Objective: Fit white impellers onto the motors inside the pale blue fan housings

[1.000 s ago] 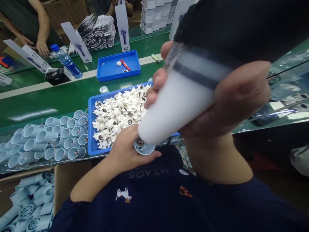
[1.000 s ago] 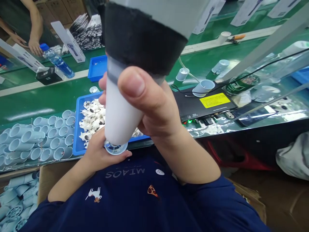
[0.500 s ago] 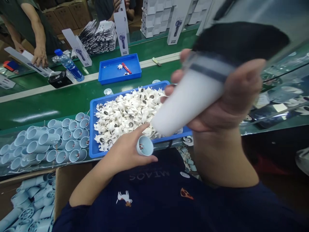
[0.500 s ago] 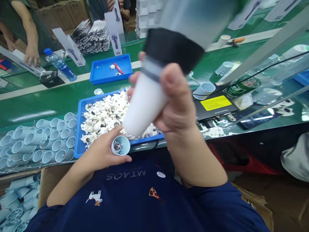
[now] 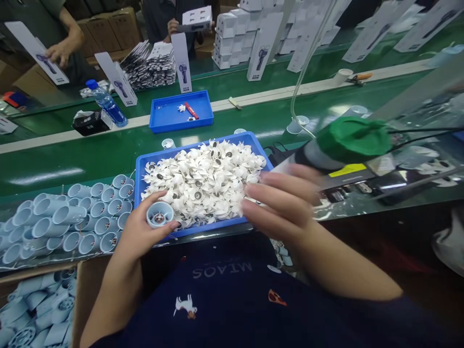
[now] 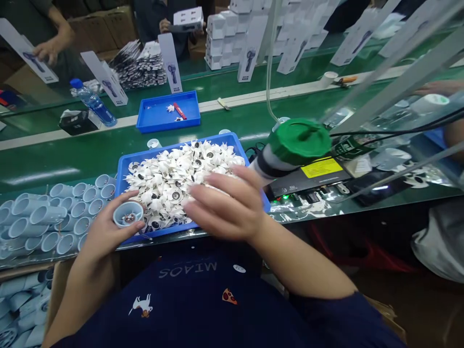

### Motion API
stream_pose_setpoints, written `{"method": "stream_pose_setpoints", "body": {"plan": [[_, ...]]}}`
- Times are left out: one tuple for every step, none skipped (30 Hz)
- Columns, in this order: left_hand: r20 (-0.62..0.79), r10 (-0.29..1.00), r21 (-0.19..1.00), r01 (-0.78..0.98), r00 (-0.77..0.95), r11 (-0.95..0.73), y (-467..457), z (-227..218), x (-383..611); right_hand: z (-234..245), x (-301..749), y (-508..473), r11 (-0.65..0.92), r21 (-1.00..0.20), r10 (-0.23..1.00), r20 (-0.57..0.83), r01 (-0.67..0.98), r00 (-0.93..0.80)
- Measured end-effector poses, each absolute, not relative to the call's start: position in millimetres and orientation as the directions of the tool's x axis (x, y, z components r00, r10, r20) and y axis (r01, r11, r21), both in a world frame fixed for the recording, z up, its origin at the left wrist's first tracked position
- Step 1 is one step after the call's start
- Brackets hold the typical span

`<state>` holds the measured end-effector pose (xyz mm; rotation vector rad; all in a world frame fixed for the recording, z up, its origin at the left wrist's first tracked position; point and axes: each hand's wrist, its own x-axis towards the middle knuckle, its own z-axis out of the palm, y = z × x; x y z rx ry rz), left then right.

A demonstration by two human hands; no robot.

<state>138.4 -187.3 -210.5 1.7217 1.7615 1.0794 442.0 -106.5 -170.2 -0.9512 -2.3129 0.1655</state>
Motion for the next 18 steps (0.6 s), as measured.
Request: {"method": "stream_pose_setpoints", "body": {"plan": [[0.206, 0.974, 0.777, 0.620, -0.091, -0.107, -185, -208, 146, -167, 421, -96, 0.755, -0.265, 0.642, 0.483, 0.599, -0.595], [0.211, 0.975, 0.776, 0.618, -0.063, -0.127, -184, -206, 151, -164, 403, -83, 0.761, -0.042, 0.616, 0.362, 0.648, -0.700], [0.212, 0.976, 0.776, 0.614, -0.039, -0.144, -184, -206, 154, -162, 387, -69, 0.735, 0.145, 0.629, 0.219, 0.662, -0.746], [0.211, 0.977, 0.777, 0.610, -0.020, -0.156, -185, -206, 156, -160, 373, -55, 0.728, 0.201, 0.638, 0.151, 0.655, -0.755], [0.213, 0.977, 0.779, 0.605, -0.007, -0.165, -186, -207, 155, -159, 364, -43, 0.709, 0.268, 0.657, 0.083, 0.652, -0.749], [0.215, 0.977, 0.782, 0.600, -0.003, -0.170, -188, -209, 153, -158, 357, -34, 0.698, 0.289, 0.673, 0.048, 0.655, -0.738], [0.215, 0.977, 0.784, 0.597, -0.005, -0.170, -190, -212, 150, -157, 352, -29, 0.692, 0.295, 0.683, 0.032, 0.659, -0.730], [0.214, 0.977, 0.787, 0.595, -0.013, -0.164, -192, -214, 147, -157, 349, -26, 0.686, 0.310, 0.689, 0.018, 0.659, -0.725], [0.212, 0.977, 0.788, 0.596, -0.025, -0.155, -194, -216, 144, -158, 348, -25, 0.687, 0.324, 0.687, 0.005, 0.651, -0.727], [0.210, 0.977, 0.787, 0.600, -0.038, -0.145, -195, -217, 141, -158, 348, -25, 0.696, 0.334, 0.676, -0.006, 0.636, -0.736], [0.207, 0.977, 0.784, 0.606, -0.048, -0.136, -197, -218, 139, -158, 348, -26, 0.709, 0.341, 0.661, -0.018, 0.617, -0.750], [0.204, 0.978, 0.780, 0.611, -0.052, -0.131, -197, -218, 137, -159, 349, -26, 0.726, 0.342, 0.643, -0.030, 0.597, -0.765], [0.202, 0.978, 0.779, 0.614, -0.051, -0.128, -197, -217, 137, -160, 350, -25, 0.742, 0.340, 0.626, -0.041, 0.578, -0.779], [0.201, 0.979, 0.778, 0.615, -0.047, -0.130, -197, -217, 136, -160, 352, -23, 0.756, 0.333, 0.611, -0.050, 0.564, -0.790], [0.204, 0.978, 0.778, 0.613, -0.044, -0.135, -197, -217, 136, -160, 353, -20, 0.765, 0.323, 0.603, -0.052, 0.558, -0.796], [0.209, 0.977, 0.780, 0.610, -0.041, -0.141, -196, -218, 137, -160, 355, -17, 0.765, 0.312, 0.604, -0.045, 0.563, -0.796], [0.216, 0.975, 0.784, 0.602, -0.044, -0.147, -195, -219, 137, -159, 357, -15, 0.758, 0.298, 0.615, -0.028, 0.581, -0.788], [0.226, 0.973, 0.794, 0.589, -0.054, -0.152, -194, -222, 137, -158, 359, -14, 0.742, 0.280, 0.635, 0.000, 0.609, -0.773]]}}
